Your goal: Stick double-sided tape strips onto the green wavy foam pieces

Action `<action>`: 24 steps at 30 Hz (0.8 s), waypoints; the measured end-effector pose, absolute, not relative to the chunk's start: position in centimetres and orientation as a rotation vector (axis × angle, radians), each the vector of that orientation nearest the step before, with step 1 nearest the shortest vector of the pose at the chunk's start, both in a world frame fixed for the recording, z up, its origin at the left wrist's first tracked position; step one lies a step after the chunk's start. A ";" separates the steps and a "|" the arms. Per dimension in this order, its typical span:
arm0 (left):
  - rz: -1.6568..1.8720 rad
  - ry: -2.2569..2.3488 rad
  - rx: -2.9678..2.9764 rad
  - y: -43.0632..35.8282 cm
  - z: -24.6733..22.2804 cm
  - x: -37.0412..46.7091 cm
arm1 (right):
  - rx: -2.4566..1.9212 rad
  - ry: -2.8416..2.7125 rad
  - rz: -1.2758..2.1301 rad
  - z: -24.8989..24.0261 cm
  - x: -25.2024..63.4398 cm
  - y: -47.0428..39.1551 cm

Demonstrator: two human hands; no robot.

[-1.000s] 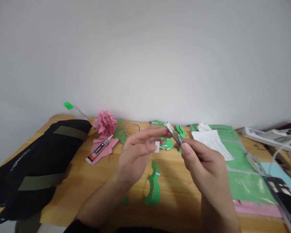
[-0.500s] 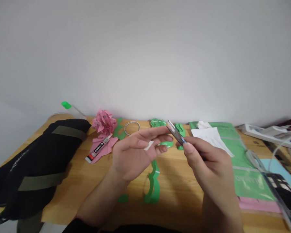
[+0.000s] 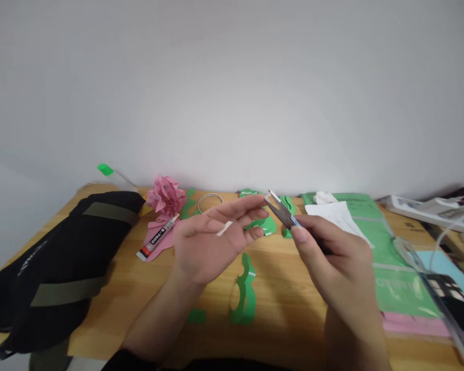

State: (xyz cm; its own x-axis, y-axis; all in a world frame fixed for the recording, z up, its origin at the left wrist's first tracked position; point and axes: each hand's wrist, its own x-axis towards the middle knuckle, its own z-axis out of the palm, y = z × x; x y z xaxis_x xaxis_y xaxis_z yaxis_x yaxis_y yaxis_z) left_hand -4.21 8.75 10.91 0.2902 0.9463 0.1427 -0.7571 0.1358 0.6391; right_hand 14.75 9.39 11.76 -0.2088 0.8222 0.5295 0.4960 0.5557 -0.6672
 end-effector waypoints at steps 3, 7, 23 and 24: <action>1.281 0.326 0.686 8.8 11.0 -4.5 | -1.078 -1.846 0.462 11.7 14.8 9.5; 1.367 0.329 0.691 8.7 11.1 -4.9 | -1.071 -1.846 0.481 11.7 14.9 9.6; 1.512 0.609 1.308 7.5 11.7 -5.4 | -0.997 -2.169 0.280 12.9 16.0 9.9; 1.513 0.623 1.335 7.5 11.8 -5.3 | -1.004 -2.189 0.287 12.9 16.1 9.9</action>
